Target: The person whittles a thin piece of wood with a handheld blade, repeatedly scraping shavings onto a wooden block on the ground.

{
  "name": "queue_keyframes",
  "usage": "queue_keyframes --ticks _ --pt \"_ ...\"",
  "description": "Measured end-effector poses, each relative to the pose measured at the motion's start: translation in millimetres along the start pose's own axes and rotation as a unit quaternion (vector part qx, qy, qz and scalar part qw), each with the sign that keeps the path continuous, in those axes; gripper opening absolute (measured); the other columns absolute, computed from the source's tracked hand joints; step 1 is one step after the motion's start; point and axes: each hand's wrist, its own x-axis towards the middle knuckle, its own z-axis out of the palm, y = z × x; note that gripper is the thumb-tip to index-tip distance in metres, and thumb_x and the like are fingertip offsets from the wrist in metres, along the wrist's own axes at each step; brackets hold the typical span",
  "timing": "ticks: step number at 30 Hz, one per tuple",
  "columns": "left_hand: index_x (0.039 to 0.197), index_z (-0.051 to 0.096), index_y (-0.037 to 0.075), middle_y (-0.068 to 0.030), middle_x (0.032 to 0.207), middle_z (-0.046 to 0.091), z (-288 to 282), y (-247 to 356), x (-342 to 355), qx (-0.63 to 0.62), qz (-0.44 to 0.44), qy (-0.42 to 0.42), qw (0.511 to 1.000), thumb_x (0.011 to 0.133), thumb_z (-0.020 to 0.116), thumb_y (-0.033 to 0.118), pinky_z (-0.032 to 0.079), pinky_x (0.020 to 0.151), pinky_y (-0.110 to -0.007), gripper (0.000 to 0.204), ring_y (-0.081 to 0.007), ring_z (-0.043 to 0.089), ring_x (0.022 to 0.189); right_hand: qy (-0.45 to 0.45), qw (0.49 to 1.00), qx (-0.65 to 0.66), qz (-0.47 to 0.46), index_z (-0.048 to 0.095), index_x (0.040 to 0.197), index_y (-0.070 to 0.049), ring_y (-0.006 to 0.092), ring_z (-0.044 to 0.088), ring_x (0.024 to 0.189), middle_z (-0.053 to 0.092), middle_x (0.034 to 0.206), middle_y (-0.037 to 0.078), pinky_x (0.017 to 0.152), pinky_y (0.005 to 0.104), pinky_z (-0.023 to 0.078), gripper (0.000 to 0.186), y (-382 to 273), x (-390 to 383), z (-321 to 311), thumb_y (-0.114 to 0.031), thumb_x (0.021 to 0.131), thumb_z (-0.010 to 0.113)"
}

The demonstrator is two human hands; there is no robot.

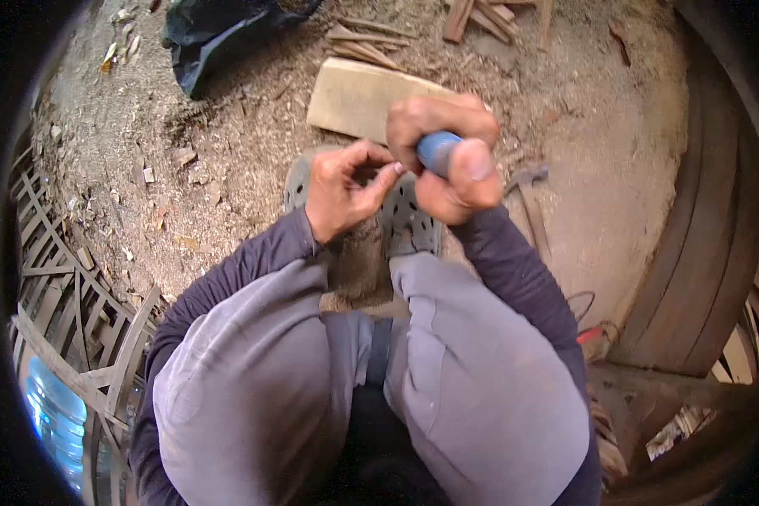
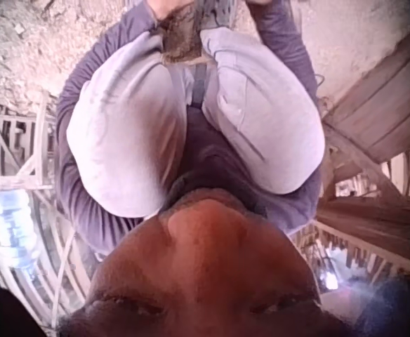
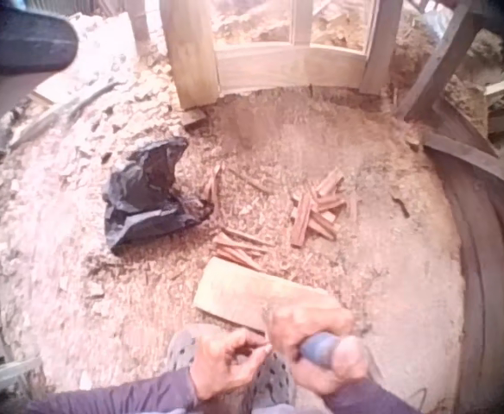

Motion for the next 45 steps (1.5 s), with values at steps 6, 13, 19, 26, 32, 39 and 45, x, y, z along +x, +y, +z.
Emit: queue_keyframes --ticks 6,13,19,26,32,39,45 --pt "0.087 0.071 0.0 -0.0075 0.07 0.072 -4 4 5 -0.003 -0.007 0.011 1.0 0.085 0.076 0.008 0.055 0.058 -0.025 0.01 -0.0105 0.069 0.063 -0.017 1.0 0.01 -0.025 0.046 0.058 -0.001 0.0182 0.042 0.042 0.042 0.05 0.005 0.042 0.0318 0.032 0.075 0 -9 1 -0.066 0.094 0.037" --pt "0.086 0.07 0.0 -0.011 0.074 0.072 -11 2 4 -0.004 -0.019 0.007 1.0 0.085 0.076 0.012 0.057 0.057 -0.027 0.013 -0.0154 0.072 0.064 0.016 0.999 0.045 0.02 0.042 0.056 -0.002 0.0206 0.045 0.044 0.042 0.052 0.007 0.042 0.0324 0.031 0.071 -15 -4 9 -0.063 0.091 0.041" --pt "0.089 0.071 0.0 -0.0104 0.077 0.073 -9 3 3 0.014 -0.027 0.004 1.0 0.086 0.074 0.009 0.058 0.059 -0.027 0.011 -0.0145 0.072 0.067 0.088 0.99 0.106 -0.032 0.049 0.057 -0.003 0.0195 0.043 0.046 0.044 0.053 0.007 0.045 0.0321 0.033 0.072 1 -8 -9 -0.065 0.092 0.039" --pt "0.1 0.074 0.003 -0.0094 0.086 0.075 -22 8 5 0.06 0.019 -0.032 0.997 0.086 0.073 0.002 0.057 0.064 -0.027 0.014 -0.0167 0.073 0.074 0.123 0.991 0.052 0.018 0.042 0.063 -0.005 0.0169 0.028 0.048 0.037 0.054 0.005 0.048 0.0339 0.024 0.07 -26 -7 -17 -0.072 0.085 0.04" --pt "0.102 0.072 0.005 -0.0111 0.089 0.074 -22 8 4 0.084 0.052 -0.073 0.992 0.085 0.073 0.002 0.058 0.065 -0.028 0.017 -0.0215 0.074 0.078 0.054 0.994 0.09 -0.031 0.047 0.062 0.001 0.0195 0.038 0.045 0.039 0.052 0.007 0.044 0.034 0.029 0.074 -16 -5 -24 -0.065 0.092 0.035" --pt "0.098 0.073 0.004 -0.0092 0.089 0.075 -17 12 5 0.003 -0.062 -0.017 0.998 0.083 0.078 0.007 0.058 0.063 -0.028 0.016 -0.0168 0.073 0.077 0.07 0.994 0.08 -0.016 0.045 0.06 0.0 0.0195 0.038 0.045 0.039 0.053 0.006 0.045 0.0339 0.03 0.073 -19 -5 -23 -0.065 0.092 0.035" --pt "0.095 0.076 0.001 -0.0104 0.089 0.075 -21 13 7 0.034 -0.009 -0.048 0.998 0.082 0.077 0.003 0.058 0.07 -0.027 0.014 -0.0172 0.073 0.079 0.046 0.994 0.099 -0.019 0.049 0.062 -0.001 0.0193 0.039 0.046 0.04 0.054 0.007 0.045 0.0339 0.031 0.074 -22 -4 -20 -0.067 0.092 0.034"
